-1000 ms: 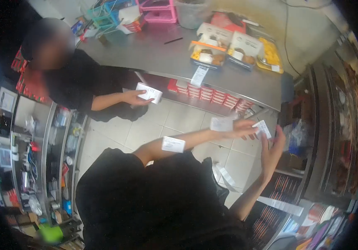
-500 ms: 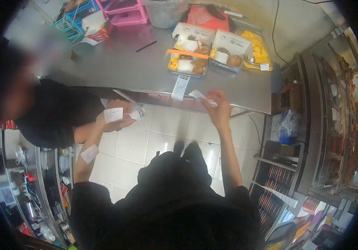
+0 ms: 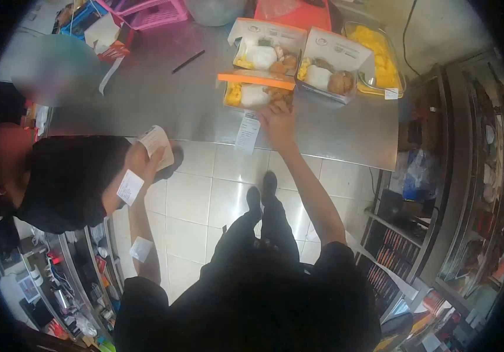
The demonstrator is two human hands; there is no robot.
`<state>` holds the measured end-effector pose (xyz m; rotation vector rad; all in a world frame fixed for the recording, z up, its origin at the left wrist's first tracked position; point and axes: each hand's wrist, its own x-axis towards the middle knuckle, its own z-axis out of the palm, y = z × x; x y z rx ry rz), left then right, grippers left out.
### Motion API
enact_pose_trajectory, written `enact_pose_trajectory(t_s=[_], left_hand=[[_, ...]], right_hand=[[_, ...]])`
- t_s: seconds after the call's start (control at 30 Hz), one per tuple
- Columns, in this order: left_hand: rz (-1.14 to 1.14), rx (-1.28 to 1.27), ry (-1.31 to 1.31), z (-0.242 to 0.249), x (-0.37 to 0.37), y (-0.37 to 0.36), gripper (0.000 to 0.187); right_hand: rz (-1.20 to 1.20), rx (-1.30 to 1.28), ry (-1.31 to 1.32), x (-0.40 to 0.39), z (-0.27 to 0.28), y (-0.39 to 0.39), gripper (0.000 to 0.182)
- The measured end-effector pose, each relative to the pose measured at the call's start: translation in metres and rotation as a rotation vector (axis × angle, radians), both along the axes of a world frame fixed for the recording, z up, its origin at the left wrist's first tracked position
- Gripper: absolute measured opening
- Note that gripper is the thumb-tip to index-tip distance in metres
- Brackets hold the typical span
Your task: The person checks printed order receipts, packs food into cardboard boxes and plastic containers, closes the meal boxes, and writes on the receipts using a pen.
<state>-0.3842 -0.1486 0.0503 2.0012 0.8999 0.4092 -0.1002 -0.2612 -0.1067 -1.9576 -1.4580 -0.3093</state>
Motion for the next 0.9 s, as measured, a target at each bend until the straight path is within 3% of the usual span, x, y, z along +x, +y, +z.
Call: enact_pose_trajectory(t_s=[0.13,0.17,0.27,0.37,0.43,0.47,0.53,0.57,0.6,0.63,0.67,0.73,0.77,0.83,0.9], left_hand=[[0.306,-0.634,-0.403,-0.077,0.011,-0.011,0.028],[0.363,-0.753,-0.371,-0.086,0.016,-0.010,0.030],[0.429,-0.668,-0.304,-0.107,0.036,-0.009,0.031],[0.240,-0.311,-0.119,-0.127,0.053,-0.012,0.028],[0.108,-0.045,-0.055,-0.158,0.060,-0.014,0.028],[0.044,-0.049,0.065,-0.149,0.072,-0.019,0.032],[0.044,0.189,0.275,-0.238,0.076,-0.030,0.034],[-0.116,0.318,0.340,-0.222,0.090,-0.033,0.035],[-0.278,0.446,0.402,-0.207,0.104,-0.038,0.038],[-0.296,0.494,0.461,-0.211,0.113,-0.047,0.041],[-0.181,0.326,0.451,-0.209,0.122,-0.055,0.047],[-0.320,0.393,0.248,-0.222,0.129,-0.047,0.045],[-0.366,0.431,0.321,-0.216,0.132,-0.044,0.043],[-0.444,0.504,0.475,-0.204,0.130,-0.042,0.038],[-0.385,0.493,0.449,-0.211,0.124,-0.040,0.036]], right_hand=[[0.019,0.034,0.007,0.005,-0.012,0.003,0.012],[0.016,0.051,0.006,0.005,-0.012,0.003,0.012],[0.018,0.029,-0.011,0.008,-0.015,0.003,0.024],[-0.043,-0.073,0.288,0.003,0.004,0.003,0.040],[-0.068,-0.090,0.214,-0.001,0.009,0.001,0.050],[-0.081,-0.089,0.173,0.000,0.010,0.001,0.056],[-0.136,-0.037,0.109,-0.009,0.012,-0.014,0.054],[-0.164,-0.009,0.074,-0.012,0.012,-0.021,0.054],[-0.249,0.052,0.238,-0.011,0.004,-0.025,0.050],[-0.332,0.113,0.401,-0.008,-0.009,-0.031,0.047],[-0.412,0.175,0.564,-0.002,-0.011,-0.033,0.045],[-0.377,-0.127,0.760,0.022,-0.003,-0.027,0.035],[-0.353,-0.279,0.853,0.034,0.002,-0.023,0.032],[-0.214,-0.320,0.688,0.052,-0.002,-0.017,0.026],[-0.118,-0.324,0.576,0.052,-0.002,-0.007,0.020]])
